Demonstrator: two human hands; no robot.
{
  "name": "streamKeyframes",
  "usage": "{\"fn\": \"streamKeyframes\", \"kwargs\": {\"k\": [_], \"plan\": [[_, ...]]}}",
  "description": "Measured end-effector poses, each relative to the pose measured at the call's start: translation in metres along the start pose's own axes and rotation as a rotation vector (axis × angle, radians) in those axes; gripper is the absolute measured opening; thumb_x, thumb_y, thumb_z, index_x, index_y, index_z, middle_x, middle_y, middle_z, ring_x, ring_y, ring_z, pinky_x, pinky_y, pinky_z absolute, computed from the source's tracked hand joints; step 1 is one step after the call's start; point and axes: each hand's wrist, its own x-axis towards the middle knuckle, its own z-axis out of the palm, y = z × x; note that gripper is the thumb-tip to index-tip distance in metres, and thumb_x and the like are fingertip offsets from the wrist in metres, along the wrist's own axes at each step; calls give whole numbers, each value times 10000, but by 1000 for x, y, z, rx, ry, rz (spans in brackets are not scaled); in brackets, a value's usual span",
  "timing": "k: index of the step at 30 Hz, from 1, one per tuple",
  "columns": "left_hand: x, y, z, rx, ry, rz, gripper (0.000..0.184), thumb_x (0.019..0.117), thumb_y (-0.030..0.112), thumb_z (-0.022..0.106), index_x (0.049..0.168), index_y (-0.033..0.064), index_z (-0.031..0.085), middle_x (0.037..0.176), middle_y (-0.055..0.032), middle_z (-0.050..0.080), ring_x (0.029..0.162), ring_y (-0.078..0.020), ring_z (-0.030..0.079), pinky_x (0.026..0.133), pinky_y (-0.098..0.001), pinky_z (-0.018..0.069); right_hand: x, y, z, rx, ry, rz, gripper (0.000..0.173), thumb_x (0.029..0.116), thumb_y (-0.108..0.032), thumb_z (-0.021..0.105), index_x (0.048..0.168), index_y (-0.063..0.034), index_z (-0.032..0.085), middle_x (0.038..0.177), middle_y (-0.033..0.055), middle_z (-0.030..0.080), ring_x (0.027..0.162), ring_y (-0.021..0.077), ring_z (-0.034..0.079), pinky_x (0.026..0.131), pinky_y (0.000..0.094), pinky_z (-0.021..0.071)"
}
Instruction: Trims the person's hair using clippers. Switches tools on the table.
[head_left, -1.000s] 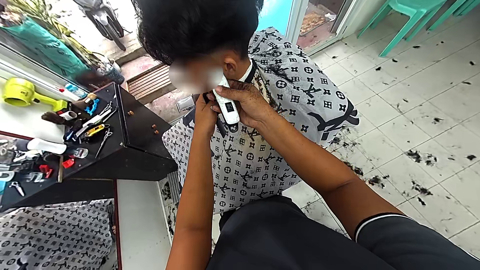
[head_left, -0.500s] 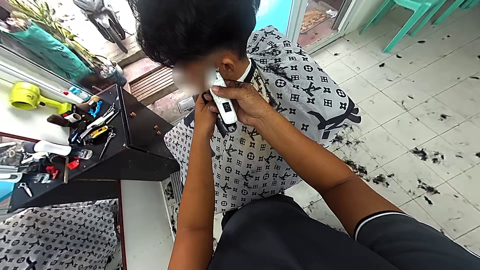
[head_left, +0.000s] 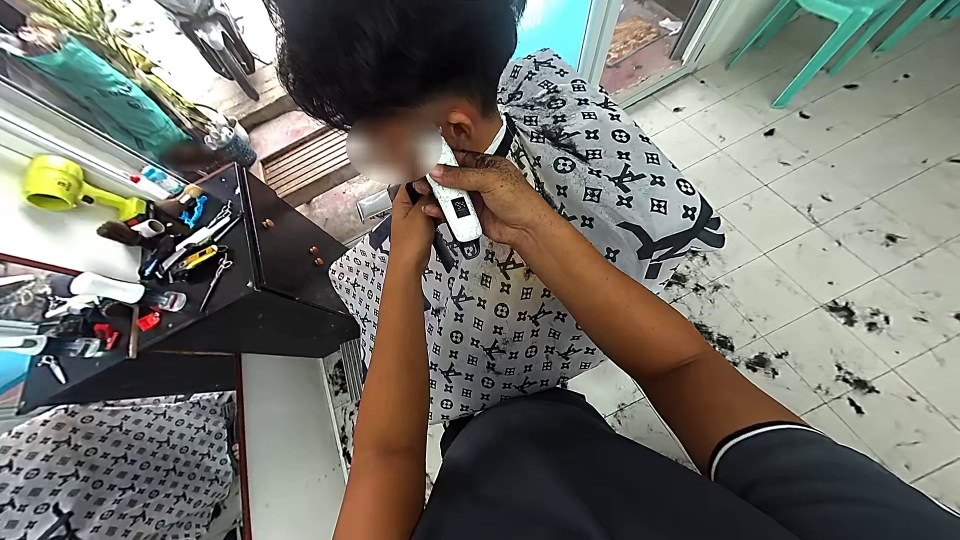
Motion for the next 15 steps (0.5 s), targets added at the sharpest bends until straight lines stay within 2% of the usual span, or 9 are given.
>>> {"fn": "streamKeyframes", "kwargs": {"k": [4,7,10,12,14,15], "plan": [[-2,0,2,9,3,10,207,1033,56,410,1170,117,552,958,49,678,872,-56,677,813,-289,593,-1,3,3,-50,18,-118,399,961,9,650,1328,37,498,1075,160,661,896,236,709,820,402,628],[-1,-2,-1,8,-16,36,237,974,24,467,1176,104,561,1009,37,681,932,-65,669,863,-300,576,-2,7,-2,-30,31,5,302,981,-21,632,1266,34,551,1042,144,684,885,227,712,821,394,624],[0,-4,-4,8,-25,43,243,1004,40,469,1223,84,564,1057,23,679,980,-70,662,908,-308,566,-3,7,-4,12,45,88,229,1002,-58,615,1215,20,581,1009,128,695,873,217,717,821,381,624],[-1,-3,-2,-7,-26,39,257,991,22,467,1213,85,580,1051,16,683,969,-78,665,894,-307,570,-3,5,-2,-5,47,60,227,999,-53,617,1209,27,583,1018,136,694,886,224,716,821,385,624],[0,-2,0,3,-22,40,251,974,37,463,1186,110,575,1009,33,686,906,-65,672,823,-286,584,-2,3,0,-56,39,-12,258,988,-32,626,1230,30,561,1021,142,685,870,222,711,806,383,625],[0,-1,0,6,-20,26,244,997,40,450,1208,100,558,1012,25,678,903,-71,674,818,-292,588,-2,2,1,-89,38,-45,287,979,-22,638,1246,30,544,1029,145,679,873,224,712,812,391,626]]}}
